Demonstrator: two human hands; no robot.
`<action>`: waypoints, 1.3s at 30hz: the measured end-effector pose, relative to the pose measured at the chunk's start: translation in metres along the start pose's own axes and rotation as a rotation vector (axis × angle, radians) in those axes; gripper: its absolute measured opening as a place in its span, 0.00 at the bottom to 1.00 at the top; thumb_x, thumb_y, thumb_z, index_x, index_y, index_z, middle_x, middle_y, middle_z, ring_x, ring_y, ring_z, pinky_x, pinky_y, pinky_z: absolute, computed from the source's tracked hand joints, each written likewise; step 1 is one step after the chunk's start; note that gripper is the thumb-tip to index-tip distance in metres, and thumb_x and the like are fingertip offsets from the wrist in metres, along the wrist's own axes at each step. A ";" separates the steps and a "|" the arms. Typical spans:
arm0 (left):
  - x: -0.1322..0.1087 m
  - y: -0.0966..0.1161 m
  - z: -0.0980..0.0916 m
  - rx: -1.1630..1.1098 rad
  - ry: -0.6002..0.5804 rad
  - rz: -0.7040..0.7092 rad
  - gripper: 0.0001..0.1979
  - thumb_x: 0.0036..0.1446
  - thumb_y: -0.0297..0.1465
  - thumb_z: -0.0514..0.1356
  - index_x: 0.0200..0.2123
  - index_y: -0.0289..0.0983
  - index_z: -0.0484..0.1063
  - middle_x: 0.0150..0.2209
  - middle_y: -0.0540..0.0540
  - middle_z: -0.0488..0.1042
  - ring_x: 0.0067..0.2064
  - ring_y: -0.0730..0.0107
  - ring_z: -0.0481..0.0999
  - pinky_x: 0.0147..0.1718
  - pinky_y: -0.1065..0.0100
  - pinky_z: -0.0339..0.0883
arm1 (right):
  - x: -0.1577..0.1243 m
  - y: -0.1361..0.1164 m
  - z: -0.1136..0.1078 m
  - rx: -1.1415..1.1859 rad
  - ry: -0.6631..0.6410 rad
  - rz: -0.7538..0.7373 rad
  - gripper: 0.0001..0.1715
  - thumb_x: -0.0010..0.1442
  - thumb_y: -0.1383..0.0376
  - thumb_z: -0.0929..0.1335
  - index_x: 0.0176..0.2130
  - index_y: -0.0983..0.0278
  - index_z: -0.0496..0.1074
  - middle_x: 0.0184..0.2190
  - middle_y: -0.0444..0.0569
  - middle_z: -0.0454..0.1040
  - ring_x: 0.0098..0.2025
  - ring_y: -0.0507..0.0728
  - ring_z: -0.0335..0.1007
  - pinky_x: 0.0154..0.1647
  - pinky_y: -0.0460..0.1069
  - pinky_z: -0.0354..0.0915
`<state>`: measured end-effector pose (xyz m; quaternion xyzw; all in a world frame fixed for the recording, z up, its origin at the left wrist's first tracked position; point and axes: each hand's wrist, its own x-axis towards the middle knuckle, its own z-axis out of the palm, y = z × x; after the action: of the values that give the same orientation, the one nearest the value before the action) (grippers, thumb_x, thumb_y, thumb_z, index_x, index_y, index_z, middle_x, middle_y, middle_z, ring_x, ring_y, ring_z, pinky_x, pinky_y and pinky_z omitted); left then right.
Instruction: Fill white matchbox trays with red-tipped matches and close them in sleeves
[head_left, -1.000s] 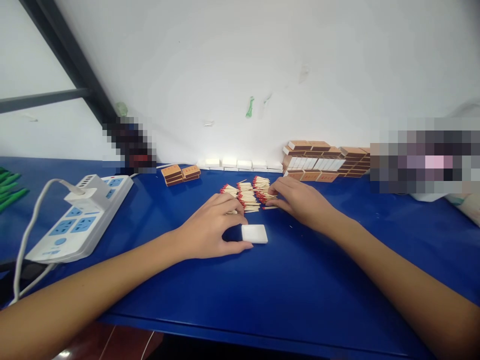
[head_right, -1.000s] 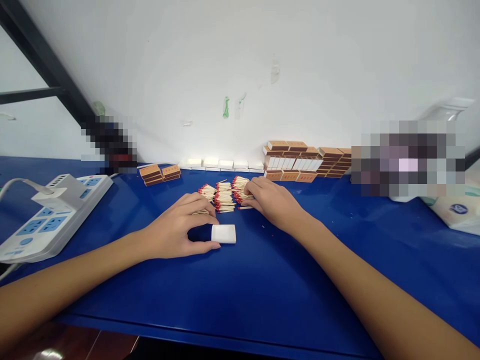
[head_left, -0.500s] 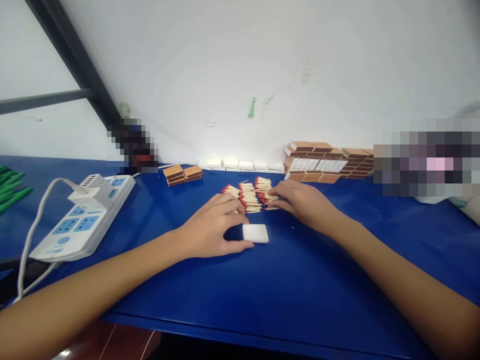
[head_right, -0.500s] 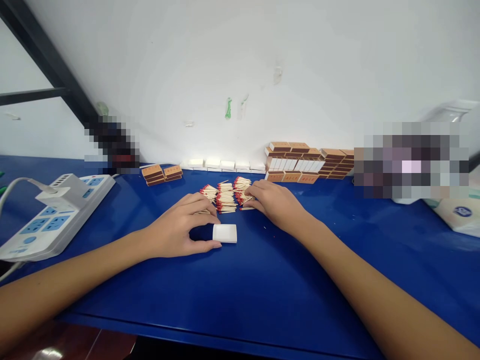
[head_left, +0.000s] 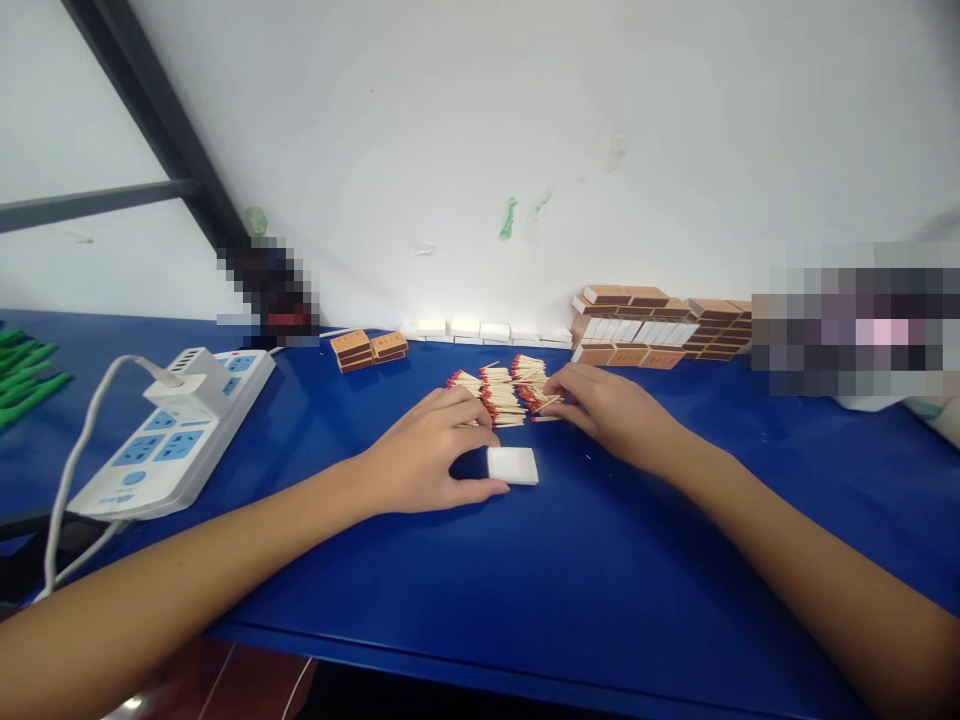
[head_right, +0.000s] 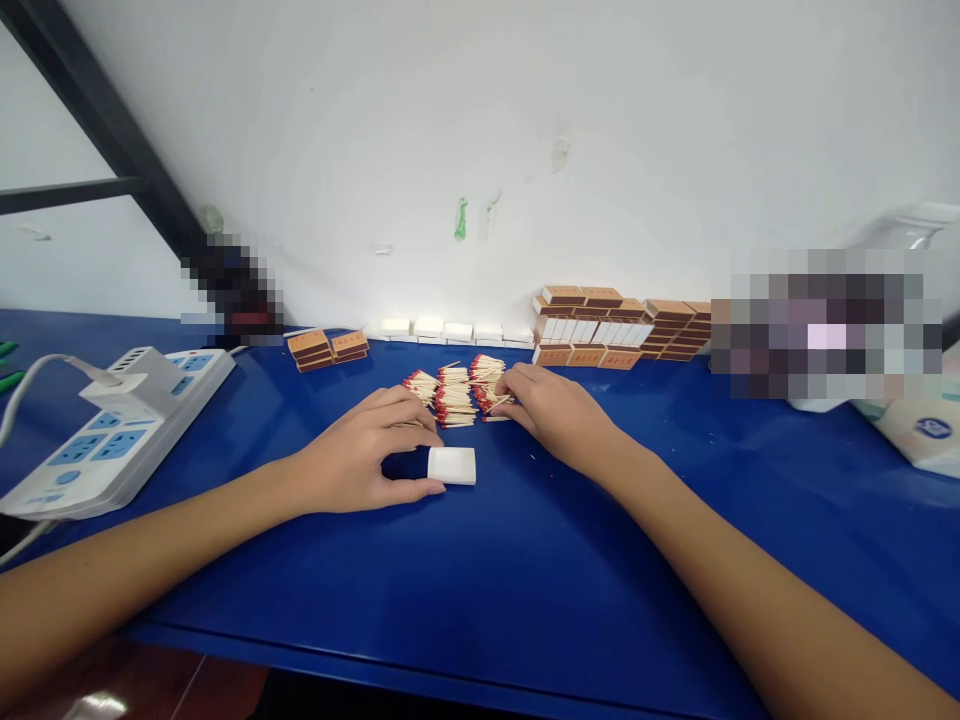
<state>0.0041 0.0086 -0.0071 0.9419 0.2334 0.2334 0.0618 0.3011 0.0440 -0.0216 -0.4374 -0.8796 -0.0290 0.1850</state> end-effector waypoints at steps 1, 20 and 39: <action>0.000 0.000 0.000 -0.003 -0.001 -0.001 0.19 0.62 0.46 0.67 0.47 0.38 0.79 0.44 0.43 0.78 0.49 0.57 0.74 0.53 0.55 0.67 | 0.000 0.000 0.000 0.013 -0.003 0.008 0.10 0.71 0.58 0.67 0.44 0.62 0.71 0.41 0.54 0.77 0.38 0.61 0.74 0.36 0.53 0.67; 0.000 -0.003 0.001 -0.023 0.002 0.001 0.18 0.63 0.45 0.67 0.47 0.37 0.79 0.45 0.43 0.79 0.49 0.58 0.75 0.54 0.55 0.68 | -0.001 -0.002 -0.001 0.003 0.027 -0.074 0.18 0.74 0.58 0.63 0.43 0.63 0.80 0.38 0.55 0.79 0.41 0.61 0.75 0.40 0.54 0.69; 0.000 -0.005 0.001 0.017 0.023 -0.034 0.19 0.62 0.45 0.67 0.47 0.37 0.79 0.43 0.43 0.79 0.47 0.58 0.74 0.52 0.54 0.68 | -0.004 -0.009 -0.013 0.082 0.111 -0.104 0.19 0.74 0.57 0.63 0.44 0.62 0.80 0.39 0.56 0.80 0.41 0.62 0.76 0.40 0.55 0.70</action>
<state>0.0026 0.0134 -0.0095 0.9356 0.2522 0.2410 0.0550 0.3001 0.0322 -0.0101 -0.3812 -0.8898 -0.0268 0.2494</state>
